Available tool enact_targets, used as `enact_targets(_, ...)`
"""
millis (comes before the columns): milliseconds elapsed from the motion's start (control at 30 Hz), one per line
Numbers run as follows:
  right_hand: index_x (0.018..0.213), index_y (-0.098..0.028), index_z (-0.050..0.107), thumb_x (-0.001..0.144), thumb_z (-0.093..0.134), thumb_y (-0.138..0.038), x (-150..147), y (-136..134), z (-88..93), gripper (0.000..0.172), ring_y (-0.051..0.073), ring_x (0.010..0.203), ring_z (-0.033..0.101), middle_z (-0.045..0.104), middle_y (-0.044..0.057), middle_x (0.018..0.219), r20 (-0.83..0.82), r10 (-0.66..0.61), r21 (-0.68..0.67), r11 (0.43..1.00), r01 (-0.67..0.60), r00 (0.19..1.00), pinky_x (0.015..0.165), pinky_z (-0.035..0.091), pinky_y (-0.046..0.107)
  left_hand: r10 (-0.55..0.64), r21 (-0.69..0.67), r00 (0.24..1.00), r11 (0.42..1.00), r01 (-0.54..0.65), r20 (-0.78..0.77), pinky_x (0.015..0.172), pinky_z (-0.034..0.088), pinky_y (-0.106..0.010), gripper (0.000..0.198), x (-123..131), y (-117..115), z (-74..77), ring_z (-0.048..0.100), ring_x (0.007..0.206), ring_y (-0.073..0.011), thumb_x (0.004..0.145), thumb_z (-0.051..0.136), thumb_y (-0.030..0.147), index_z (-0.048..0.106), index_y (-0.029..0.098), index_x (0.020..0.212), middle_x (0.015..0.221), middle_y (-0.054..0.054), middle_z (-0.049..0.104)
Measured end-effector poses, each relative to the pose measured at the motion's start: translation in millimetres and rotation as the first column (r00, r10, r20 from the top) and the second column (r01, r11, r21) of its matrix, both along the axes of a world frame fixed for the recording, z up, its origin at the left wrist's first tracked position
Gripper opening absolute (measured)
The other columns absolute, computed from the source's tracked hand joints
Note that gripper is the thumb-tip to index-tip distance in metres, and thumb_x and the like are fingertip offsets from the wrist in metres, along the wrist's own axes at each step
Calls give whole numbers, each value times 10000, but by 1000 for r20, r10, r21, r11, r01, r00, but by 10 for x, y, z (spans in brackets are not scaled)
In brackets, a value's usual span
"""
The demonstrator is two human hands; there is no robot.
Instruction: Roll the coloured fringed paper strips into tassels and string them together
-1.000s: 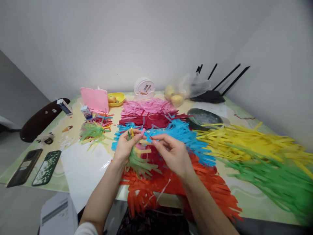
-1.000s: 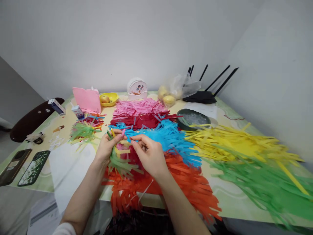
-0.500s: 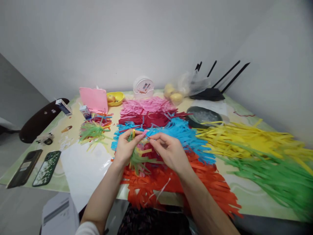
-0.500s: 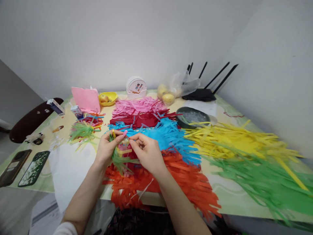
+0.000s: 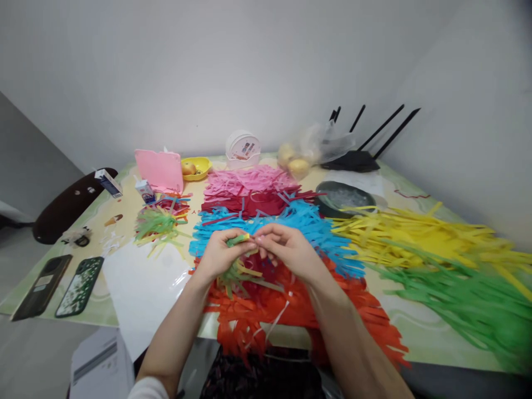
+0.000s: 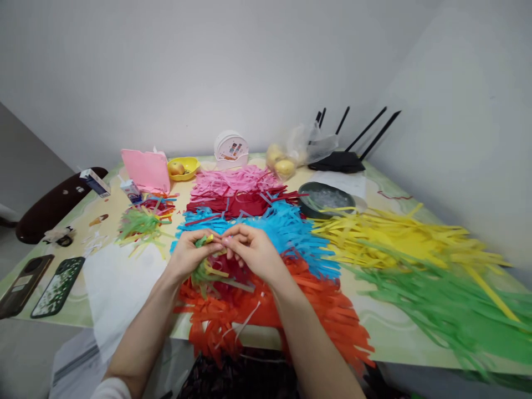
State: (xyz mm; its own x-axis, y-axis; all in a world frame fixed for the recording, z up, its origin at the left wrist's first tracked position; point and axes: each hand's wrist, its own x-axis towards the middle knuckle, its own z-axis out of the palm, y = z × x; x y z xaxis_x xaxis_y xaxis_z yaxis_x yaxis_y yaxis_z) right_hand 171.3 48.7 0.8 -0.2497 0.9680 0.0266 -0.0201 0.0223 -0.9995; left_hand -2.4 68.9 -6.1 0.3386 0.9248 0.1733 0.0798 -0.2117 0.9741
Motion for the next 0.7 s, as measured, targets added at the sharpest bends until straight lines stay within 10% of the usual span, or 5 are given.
enact_targets(333, 787, -211, 619, 884, 586, -336, -29, -44, 31, 162, 156, 605, 575, 644, 9, 664, 341, -235, 337, 935, 115, 910, 576, 421, 273, 102, -4, 991, 995, -103, -81, 679, 438, -259, 298, 63, 0, 26, 574, 669, -155, 699, 789, 441, 711, 154, 690, 667, -10, 662)
enact_targets(433, 821, -228, 573, 880, 604, -414, 2, -20, 77, 197, 107, 498, 476, 609, -10, 715, -29, -359, 274, 894, 353, 933, 423, 345, 230, 117, 19, 989, 993, -116, -92, 658, 422, -253, 285, 66, 4, 7, 556, 648, -146, 704, 784, 421, 698, 153, 665, 649, -4, 650)
enact_targets(567, 832, -252, 518, 840, 666, -368, 281, -33, 271, 188, 59, 394, 276, 483, -74, 622, -558, -484, 124, 755, 644, 674, 326, 189, 176, 78, -46, 991, 995, -83, -109, 699, 452, -271, 270, 17, 41, -37, 600, 691, -168, 742, 748, 424, 731, 155, 721, 696, -13, 688)
enact_targets(700, 805, -250, 563, 788, 697, -244, 467, -101, 422, 135, 81, 425, 279, 427, -76, 556, -665, -542, 155, 573, 805, 514, 340, 227, 178, 140, 50, 989, 989, -141, 38, 937, 450, -342, 288, -78, 82, -7, 638, 1027, -235, 844, 646, 420, 774, 170, 909, 1092, -94, 728)
